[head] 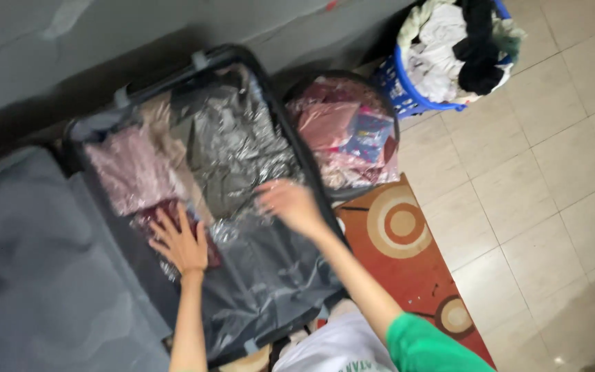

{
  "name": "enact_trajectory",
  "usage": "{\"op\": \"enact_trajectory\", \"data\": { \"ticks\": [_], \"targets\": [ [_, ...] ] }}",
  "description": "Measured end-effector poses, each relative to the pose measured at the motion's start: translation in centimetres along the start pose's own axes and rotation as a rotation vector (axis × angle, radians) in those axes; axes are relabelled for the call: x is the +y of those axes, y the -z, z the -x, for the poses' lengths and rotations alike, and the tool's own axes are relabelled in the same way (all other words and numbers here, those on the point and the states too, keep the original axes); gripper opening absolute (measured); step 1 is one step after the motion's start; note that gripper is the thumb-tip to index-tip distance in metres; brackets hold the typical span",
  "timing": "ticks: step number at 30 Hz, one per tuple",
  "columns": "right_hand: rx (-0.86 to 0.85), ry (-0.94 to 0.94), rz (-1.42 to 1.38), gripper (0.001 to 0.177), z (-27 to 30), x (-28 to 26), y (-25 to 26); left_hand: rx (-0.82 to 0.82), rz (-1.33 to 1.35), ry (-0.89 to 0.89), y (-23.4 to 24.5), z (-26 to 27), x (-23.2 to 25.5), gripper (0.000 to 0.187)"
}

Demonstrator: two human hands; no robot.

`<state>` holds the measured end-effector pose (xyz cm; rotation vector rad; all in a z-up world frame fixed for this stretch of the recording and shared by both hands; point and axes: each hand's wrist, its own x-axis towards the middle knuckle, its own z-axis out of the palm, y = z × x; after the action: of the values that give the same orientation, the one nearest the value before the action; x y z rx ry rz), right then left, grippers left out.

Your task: The person packs a suitcase by taking plastic-wrapped garments and folded clothes from a basket and a bin. They fold a brown garment and a black garment by hand before arranging all the items into the suitcase compartments.

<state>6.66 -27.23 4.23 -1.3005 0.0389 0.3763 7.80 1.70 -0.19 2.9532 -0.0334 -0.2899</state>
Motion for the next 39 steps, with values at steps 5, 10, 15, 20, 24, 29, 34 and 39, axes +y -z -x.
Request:
{"op": "enact_trajectory", "data": {
  "ticks": [5, 10, 15, 20, 24, 29, 34, 39],
  "targets": [
    [1.142, 0.128, 0.004, 0.016, 6.4, 4.1, 21.6, 0.428, 0.482, -0.218, 8.3, 1.0, 19.2, 0.035],
    [1.369, -0.225, -0.135, 0.020, 9.8, 27.9, 39.9, 0.082, 0.481, -0.527, 1.0, -0.5, 39.1, 0.061],
    [1.325, -0.712, -0.151, 0.036, 9.4, 36.7, 45.0, -0.430, 0.170, -0.284, -7.4, -4.3, 50.6, 0.131],
    [0.962, -0.688, -0.369, 0.034, 8.3, 28.8, 43.4, -0.553, -0.082, -0.148, -13.5, -5.7, 52.6, 0.132],
    [0.896, -0.738, -0.360, 0.039, 8.0, 28.5, 44.1, -0.248, -0.156, -0.264, -23.2, -5.6, 49.4, 0.114],
    [0.793, -0.531, -0.318, 0.031, 7.7, 29.4, 44.7, -0.302, 0.041, -0.320, -20.3, -6.4, 47.4, 0.103],
    [0.808, -0.474, -0.152, 0.019, 7.7, 21.3, 42.1, -0.287, -0.031, -0.354, -19.7, -7.2, 46.8, 0.100],
    [0.754, -0.381, 0.660, 0.027, 7.8, 17.4, 41.5, -0.317, 0.088, -0.308, -21.5, -8.0, 46.3, 0.096]
  ]
}}
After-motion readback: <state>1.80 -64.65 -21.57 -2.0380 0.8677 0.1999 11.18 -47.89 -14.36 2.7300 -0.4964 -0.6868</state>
